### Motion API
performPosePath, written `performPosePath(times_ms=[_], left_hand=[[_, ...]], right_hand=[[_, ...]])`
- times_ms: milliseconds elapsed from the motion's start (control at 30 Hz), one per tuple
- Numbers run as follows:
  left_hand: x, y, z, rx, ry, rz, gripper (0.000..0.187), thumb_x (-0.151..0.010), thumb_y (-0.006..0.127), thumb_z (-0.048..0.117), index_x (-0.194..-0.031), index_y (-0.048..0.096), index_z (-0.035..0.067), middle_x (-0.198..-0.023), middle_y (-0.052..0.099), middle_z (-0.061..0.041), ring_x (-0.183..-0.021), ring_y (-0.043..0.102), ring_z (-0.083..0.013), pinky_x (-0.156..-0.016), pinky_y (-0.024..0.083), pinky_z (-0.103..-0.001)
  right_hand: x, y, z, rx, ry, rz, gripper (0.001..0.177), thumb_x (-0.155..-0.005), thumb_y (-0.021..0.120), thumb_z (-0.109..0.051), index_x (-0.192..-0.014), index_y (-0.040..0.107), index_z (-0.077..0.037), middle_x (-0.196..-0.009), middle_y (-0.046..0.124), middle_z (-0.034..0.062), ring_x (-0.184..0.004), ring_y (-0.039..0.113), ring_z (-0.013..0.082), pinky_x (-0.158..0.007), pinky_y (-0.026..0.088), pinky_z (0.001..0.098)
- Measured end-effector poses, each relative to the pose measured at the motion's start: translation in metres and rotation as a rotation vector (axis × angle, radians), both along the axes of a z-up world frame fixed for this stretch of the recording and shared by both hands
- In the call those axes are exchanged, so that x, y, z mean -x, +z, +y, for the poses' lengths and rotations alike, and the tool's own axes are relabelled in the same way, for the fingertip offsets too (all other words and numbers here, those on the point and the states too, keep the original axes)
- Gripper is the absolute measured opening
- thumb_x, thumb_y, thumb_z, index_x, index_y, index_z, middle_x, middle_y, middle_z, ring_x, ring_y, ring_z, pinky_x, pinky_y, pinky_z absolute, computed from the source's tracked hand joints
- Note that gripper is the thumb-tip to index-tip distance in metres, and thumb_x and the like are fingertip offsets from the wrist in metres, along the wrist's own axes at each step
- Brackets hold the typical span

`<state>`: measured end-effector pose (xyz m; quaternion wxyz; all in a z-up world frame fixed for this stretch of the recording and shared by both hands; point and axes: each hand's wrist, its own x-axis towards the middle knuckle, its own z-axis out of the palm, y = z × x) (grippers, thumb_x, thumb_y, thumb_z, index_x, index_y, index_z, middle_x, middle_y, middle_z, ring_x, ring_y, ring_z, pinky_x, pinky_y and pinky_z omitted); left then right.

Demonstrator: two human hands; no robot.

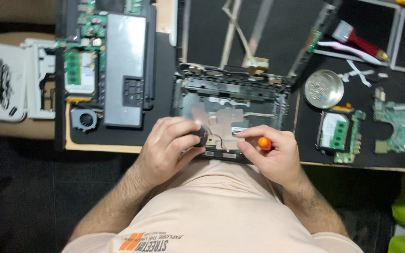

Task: The person disassembles a laptop, removing the back cover, battery, and keyboard. They then use a toothbrush and a paintbrush to clean dust from a small circuit board and the main motherboard.

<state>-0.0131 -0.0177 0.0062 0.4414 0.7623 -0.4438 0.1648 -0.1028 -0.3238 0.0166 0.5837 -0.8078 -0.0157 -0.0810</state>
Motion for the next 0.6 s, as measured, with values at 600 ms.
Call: performPosePath(times_ms=[600], left_hand=[[0.033, -0.021, -0.089, 0.239, -0.25, 1.324, 0.031, -0.109, 0.082, -0.003, -0.139, 0.078, -0.01, -0.116, 0.089, -0.023, -0.091, 0.089, -0.0229, -0.081, 0.08, -0.041]], right_hand=[[0.091, -0.003, -0.069, -0.149, -0.462, 0.012, 0.005, -0.103, 0.094, -0.002, -0.108, 0.094, -0.001, -0.081, 0.089, 0.0075, -0.071, 0.064, 0.0023, -0.062, 0.059, 0.0231]])
